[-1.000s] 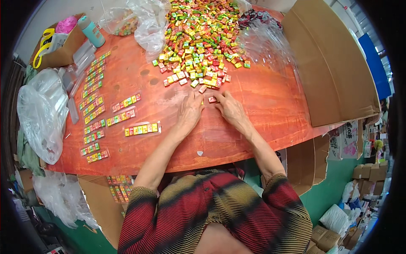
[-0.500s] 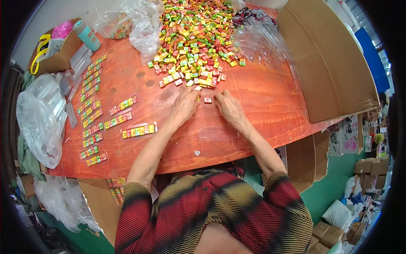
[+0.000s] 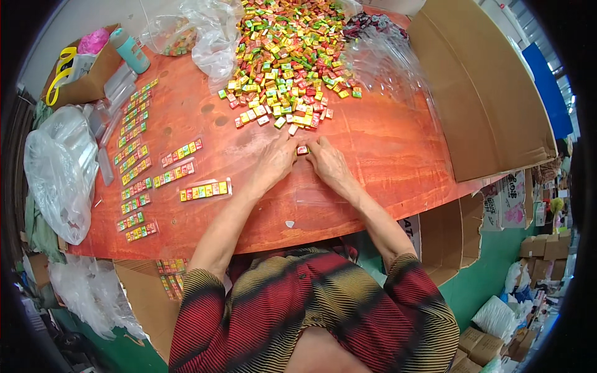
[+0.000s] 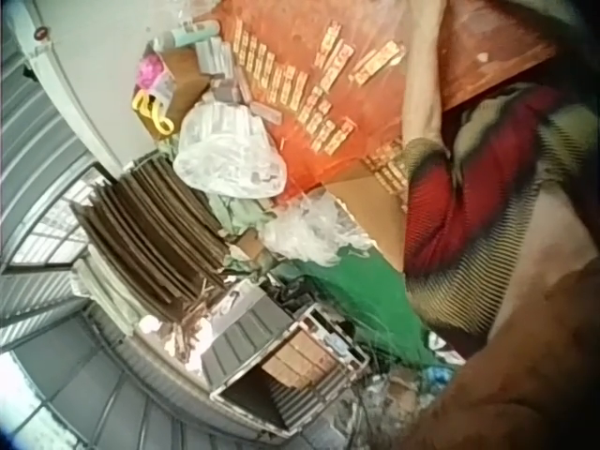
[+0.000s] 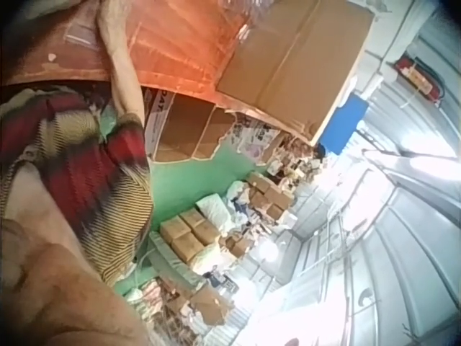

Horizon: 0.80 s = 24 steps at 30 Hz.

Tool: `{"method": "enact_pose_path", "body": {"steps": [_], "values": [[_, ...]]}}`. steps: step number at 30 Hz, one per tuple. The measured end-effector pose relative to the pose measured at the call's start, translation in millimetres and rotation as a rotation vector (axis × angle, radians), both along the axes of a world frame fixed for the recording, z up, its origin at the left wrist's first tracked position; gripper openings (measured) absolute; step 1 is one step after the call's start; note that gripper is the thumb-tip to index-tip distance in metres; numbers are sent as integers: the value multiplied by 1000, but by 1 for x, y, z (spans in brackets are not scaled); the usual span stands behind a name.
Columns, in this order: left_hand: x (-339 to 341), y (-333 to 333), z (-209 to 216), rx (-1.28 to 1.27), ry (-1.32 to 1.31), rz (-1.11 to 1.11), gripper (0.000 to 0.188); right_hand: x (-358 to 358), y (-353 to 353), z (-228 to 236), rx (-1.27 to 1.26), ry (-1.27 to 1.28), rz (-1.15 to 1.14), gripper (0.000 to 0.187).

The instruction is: Sorting and arranging small colorful blocks into specific rows and patterns on a table.

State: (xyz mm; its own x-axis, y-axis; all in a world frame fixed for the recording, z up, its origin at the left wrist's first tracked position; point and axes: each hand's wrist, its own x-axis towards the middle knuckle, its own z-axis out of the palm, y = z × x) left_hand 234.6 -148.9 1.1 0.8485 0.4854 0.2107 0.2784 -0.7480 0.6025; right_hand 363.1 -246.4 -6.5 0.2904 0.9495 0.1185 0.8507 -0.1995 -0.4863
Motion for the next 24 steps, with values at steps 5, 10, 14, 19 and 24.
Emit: {"method": "enact_pose_path", "body": {"steps": [5,10,14,19,24], "values": [[-19,-5,7,-69,-13,-19,26,15,13,-2,119,42,209,13],[-27,7,0,-189,44,104,25,11,11,4,-82,61,76,28],[-21,6,6,-157,69,65,28,3,6,1,67,80,167,20],[-23,4,-1,-113,38,18,46,-2,11,2,65,112,244,23],[-25,-5,6,-78,-25,88,48,12,27,28,-61,266,342,34]]}}
